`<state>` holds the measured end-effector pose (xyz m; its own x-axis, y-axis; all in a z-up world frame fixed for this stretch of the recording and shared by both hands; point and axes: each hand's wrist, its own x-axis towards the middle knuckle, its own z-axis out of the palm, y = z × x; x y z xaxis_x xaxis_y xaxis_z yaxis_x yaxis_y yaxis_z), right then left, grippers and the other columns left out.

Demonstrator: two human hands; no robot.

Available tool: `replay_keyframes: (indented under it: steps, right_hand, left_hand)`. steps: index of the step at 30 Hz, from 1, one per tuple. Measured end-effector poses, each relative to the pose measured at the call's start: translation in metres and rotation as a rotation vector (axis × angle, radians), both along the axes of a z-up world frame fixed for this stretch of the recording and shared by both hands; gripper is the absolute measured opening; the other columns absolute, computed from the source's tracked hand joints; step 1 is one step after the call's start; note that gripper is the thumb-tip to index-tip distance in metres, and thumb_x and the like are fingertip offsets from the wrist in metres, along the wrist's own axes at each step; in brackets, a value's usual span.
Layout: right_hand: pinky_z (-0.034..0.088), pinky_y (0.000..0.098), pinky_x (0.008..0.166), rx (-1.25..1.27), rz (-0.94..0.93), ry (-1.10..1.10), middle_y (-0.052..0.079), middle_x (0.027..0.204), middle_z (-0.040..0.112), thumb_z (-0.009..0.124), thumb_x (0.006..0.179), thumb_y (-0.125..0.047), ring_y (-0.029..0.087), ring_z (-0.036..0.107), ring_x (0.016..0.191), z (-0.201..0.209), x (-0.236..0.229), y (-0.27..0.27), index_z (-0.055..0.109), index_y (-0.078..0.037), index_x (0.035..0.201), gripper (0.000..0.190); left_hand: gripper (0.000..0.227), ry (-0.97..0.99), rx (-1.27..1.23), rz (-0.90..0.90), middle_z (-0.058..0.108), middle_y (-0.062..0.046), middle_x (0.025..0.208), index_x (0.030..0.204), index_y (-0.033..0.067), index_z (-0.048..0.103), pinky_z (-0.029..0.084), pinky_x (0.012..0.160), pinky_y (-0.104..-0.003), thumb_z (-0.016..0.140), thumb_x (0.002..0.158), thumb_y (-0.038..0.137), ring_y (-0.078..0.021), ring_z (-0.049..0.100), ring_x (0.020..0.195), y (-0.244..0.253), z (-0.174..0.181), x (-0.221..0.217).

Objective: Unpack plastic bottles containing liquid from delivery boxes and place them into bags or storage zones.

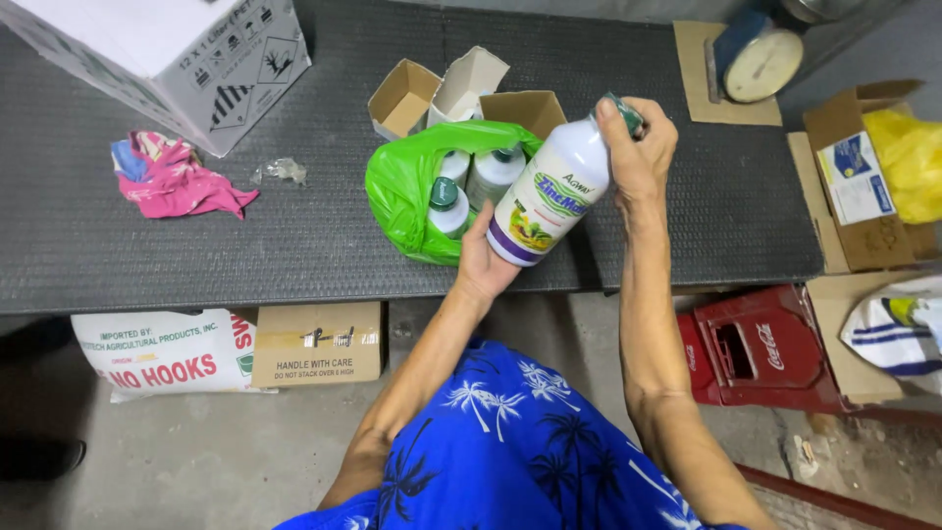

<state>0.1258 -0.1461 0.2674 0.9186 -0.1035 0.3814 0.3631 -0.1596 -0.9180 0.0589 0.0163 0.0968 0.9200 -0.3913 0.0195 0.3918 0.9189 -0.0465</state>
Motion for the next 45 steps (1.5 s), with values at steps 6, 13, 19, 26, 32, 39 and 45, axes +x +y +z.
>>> replay_keyframes:
  steps: [6,13,19,26,32,39,45]
  right_hand:
    - [0.051,0.0242,0.061,0.098,-0.012,0.100,0.004,0.083,0.068,0.080,0.093,-0.036,0.008,0.062,0.070,-0.001,-0.005,-0.006,0.069,0.002,0.106,0.041]
    - [0.053,0.0246,0.064,0.195,-0.014,0.097,0.004,0.086,0.068,0.083,0.092,-0.031,0.008,0.063,0.073,-0.016,-0.024,-0.007,0.066,0.000,0.105,0.037]
    - [0.053,0.0251,0.067,0.167,-0.081,0.083,0.002,0.088,0.067,0.084,0.089,-0.024,0.008,0.062,0.076,-0.016,-0.063,-0.003,0.066,-0.003,0.104,0.032]
    - [0.054,0.0256,0.074,0.129,-0.239,0.052,0.002,0.092,0.067,0.086,0.086,-0.020,0.008,0.063,0.083,-0.031,-0.117,-0.009,0.064,-0.004,0.103,0.033]
    - [0.057,0.0286,0.075,0.072,-0.453,0.021,0.002,0.093,0.069,0.087,0.080,-0.020,0.011,0.066,0.084,-0.044,-0.170,-0.021,0.063,-0.007,0.104,0.038]
    - [0.054,0.0399,0.089,-0.377,-0.800,-0.093,0.009,0.102,0.069,0.092,0.074,-0.028,0.027,0.066,0.099,-0.037,-0.236,-0.059,0.066,-0.008,0.107,0.046]
    - [0.052,0.0421,0.084,-0.372,-0.994,0.031,0.007,0.097,0.069,0.092,0.070,-0.035,0.029,0.063,0.092,-0.043,-0.299,-0.092,0.066,-0.010,0.104,0.049]
  left_hand:
    - [0.060,0.110,0.032,0.011,0.054,-0.021,0.149,0.148,-0.0008,0.046,0.037,0.117,-0.056,0.046,0.107,0.043,-0.0388,0.051,0.137,-0.014,0.023,-0.020]
    - [0.059,0.214,0.084,-0.053,0.056,-0.019,0.148,0.147,0.0015,0.049,0.038,0.117,-0.056,0.047,0.104,0.042,-0.0378,0.052,0.137,-0.023,0.003,-0.034]
    - [0.060,0.298,0.177,-0.126,0.056,-0.019,0.147,0.144,0.0036,0.053,0.038,0.116,-0.055,0.045,0.103,0.046,-0.0386,0.053,0.135,-0.028,-0.005,-0.049]
    - [0.059,0.367,0.270,-0.345,0.060,-0.016,0.143,0.141,0.0100,0.058,0.040,0.115,-0.056,0.042,0.102,0.050,-0.0380,0.054,0.134,-0.045,-0.026,-0.070]
    - [0.056,0.436,0.384,-0.552,0.064,-0.015,0.139,0.135,0.0096,0.063,0.047,0.108,-0.058,0.043,0.099,0.048,-0.0381,0.062,0.125,-0.073,-0.081,-0.087]
    - [0.055,0.392,0.703,-0.692,0.068,-0.009,0.129,0.134,0.0208,0.062,0.055,0.095,-0.056,0.044,0.095,0.054,-0.0324,0.068,0.115,-0.140,-0.055,-0.116]
    - [0.066,0.342,0.832,-1.077,0.064,-0.009,0.133,0.139,0.0237,0.055,0.055,0.093,-0.053,0.043,0.087,0.063,-0.0330,0.065,0.116,-0.194,-0.045,-0.168]
